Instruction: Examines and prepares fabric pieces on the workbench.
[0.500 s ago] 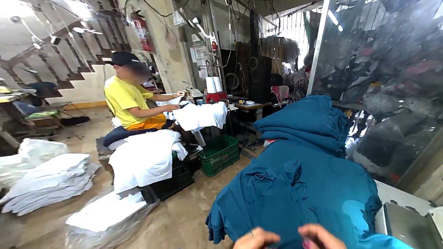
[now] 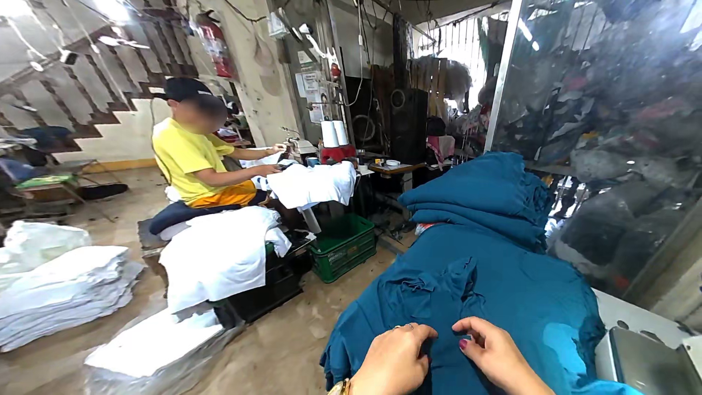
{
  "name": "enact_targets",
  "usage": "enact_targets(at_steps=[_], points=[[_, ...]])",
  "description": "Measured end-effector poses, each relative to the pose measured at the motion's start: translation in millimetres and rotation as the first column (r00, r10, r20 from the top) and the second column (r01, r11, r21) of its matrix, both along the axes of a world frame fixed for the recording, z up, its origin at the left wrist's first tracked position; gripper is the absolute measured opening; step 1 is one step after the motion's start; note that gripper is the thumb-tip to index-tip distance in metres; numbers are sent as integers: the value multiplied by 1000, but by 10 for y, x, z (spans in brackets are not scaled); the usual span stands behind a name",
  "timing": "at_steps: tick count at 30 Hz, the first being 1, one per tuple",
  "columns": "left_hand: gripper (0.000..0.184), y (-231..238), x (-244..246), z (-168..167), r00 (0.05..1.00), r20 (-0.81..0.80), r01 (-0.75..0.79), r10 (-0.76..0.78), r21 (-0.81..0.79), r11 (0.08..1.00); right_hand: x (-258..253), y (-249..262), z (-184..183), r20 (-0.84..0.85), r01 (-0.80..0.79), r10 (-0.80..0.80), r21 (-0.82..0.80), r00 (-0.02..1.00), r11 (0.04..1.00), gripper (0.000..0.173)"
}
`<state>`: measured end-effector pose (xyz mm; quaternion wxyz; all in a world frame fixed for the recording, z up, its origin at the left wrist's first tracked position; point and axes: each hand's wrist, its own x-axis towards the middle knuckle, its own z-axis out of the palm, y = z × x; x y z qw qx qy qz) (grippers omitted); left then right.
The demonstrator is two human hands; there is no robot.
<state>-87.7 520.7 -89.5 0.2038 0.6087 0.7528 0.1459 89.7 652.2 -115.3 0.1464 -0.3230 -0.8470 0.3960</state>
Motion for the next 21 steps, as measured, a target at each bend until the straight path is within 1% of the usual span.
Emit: enact_targets(at_steps=[2,6,7,8,9,10,12,13,14,15,17,19,21], points=[[41,-28,29,107,998,-58,34,-36,-41,999,34,-11,-2,-18,-14,14,5,1000,1000,30],[46,5,88,170,982,-185,10,-36,-142,990,-52,13,75,204,-74,67,29,977,997,35],[48,27,115,165,976,-214,8,-36,-130,991,-81,22,87,245,-84,73,36,967,996,36],[47,66,142,146,971,-237,14,-32,-75,997,-106,36,97,271,-90,73,48,960,995,36],[43,122,170,106,965,-259,34,-31,9,999,-126,48,106,288,-92,70,62,955,994,35],[38,190,199,65,962,-267,64,-46,56,996,-140,46,111,306,-92,67,67,950,993,32],[32,315,247,23,963,-248,110,-107,-3,994,-147,24,130,336,-90,64,64,940,994,28],[30,363,245,35,968,-219,122,-126,-30,992,-140,30,153,326,-94,69,62,943,994,26],[29,382,231,71,977,-170,127,-132,-37,991,-113,41,172,279,-105,84,61,957,993,26],[27,368,205,115,987,-97,131,-131,-4,991,-61,51,186,195,-118,104,61,975,991,25],[24,300,149,228,983,106,134,-149,139,981,86,65,244,-65,-141,141,16,988,990,25],[25,231,150,363,941,269,139,-205,244,960,240,43,348,-305,-133,113,-46,946,990,21],[28,209,199,503,921,308,151,-238,281,948,420,10,500,-430,-81,48,-59,902,995,16]])
